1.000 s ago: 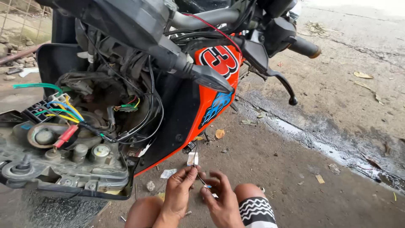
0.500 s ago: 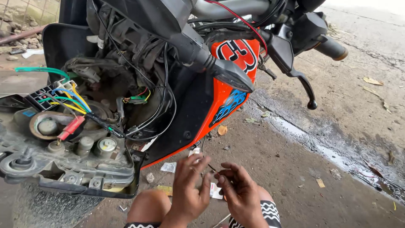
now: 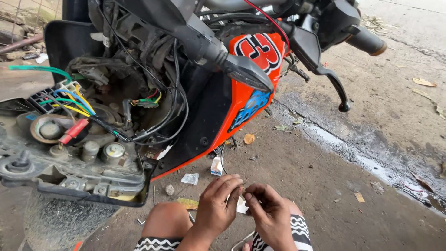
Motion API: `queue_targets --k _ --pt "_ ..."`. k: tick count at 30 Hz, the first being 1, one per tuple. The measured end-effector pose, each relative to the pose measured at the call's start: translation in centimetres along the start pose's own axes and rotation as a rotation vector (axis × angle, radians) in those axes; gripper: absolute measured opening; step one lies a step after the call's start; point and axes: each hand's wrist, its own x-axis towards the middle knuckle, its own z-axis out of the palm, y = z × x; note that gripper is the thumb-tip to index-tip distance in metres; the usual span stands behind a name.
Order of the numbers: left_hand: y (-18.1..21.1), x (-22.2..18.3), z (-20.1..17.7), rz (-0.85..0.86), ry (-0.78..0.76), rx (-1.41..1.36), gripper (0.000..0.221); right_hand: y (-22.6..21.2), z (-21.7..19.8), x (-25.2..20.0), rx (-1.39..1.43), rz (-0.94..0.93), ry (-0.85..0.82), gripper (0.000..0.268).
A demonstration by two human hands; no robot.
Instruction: Repairing the electrical wiring of a motorcycle by stripping and connecting wires
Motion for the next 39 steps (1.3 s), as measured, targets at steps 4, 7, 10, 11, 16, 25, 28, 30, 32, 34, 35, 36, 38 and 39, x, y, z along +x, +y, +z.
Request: queue_targets --k 4,7,10,11,16,25,28,30,32,34,35,36,38,39 --pt "-0.2 -0.4 0.3 0.017 -0.018 -0.007 0.014 0.3 -0.1 0.1 0.117 -0.021 -0.065 0.008" --pt "0.9 0.0 -0.2 -0.073 -0.057 -0.117 0.015 0.1 -0.5 -0.1 0.184 0.025 -0.122 0.011" --pt "1.0 -0.3 -0.4 -0.254 -0.060 -0.220 0.016 0.7 -0.7 -0.4 0.280 0.076 -0.135 0.009" --pt "0.9 -0.4 -0.1 -0.272 -0.033 -0.205 0.016 0.9 -0.7 -0.4 0.232 0.087 -0.141 0.009" --pt "0.4 -0.7 0.5 -0.300 -0.002 -0.156 0.014 0.3 -0.9 -0.5 0.092 0.149 -0.127 0.012" --pt "0.5 0.2 -0.4 -0.186 -0.024 -0.171 0.017 -3.4 -0.5 2.0 -0.262 -0.181 -0.167 0.016" --pt "0.8 0.1 -1.0 -0.242 -0.095 -0.155 0.026 -2.8 0.0 2.0 -0.140 -0.190 -0.178 0.010" --pt "1.0 0.6 -1.3 -0.233 -0.078 -0.138 0.022 -2.4 0.2 2.4 -0.181 -0.147 -0.110 0.009" --pt "0.7 0.7 -1.6 -0.217 -0.060 -0.148 0.020 -0.7 -0.6 3.5 -0.149 -0.161 -0.082 0.011" --pt "0.4 0.3 -1.8 -0.213 -0.051 -0.164 0.018 -0.9 -1.3 3.7 -0.120 -0.161 -0.050 0.015" --pt "0.1 0.2 -1.8 -0.231 -0.040 -0.156 0.018 -2.1 -1.5 3.7 -0.226 -0.193 0.023 0.011" --pt "-0.2 0.1 -1.9 -0.250 -0.030 -0.147 0.018 -3.4 -1.8 3.8 -0.331 -0.226 0.098 0.011" --pt "-0.1 0.4 -2.4 -0.268 -0.033 -0.172 0.020 -4.8 -1.2 3.6 -0.461 -0.406 -0.019 0.010" --pt "0.0 0.3 -2.6 -0.293 -0.042 -0.196 0.021 -5.4 -1.0 3.2 -0.588 -0.577 -0.138 0.024"
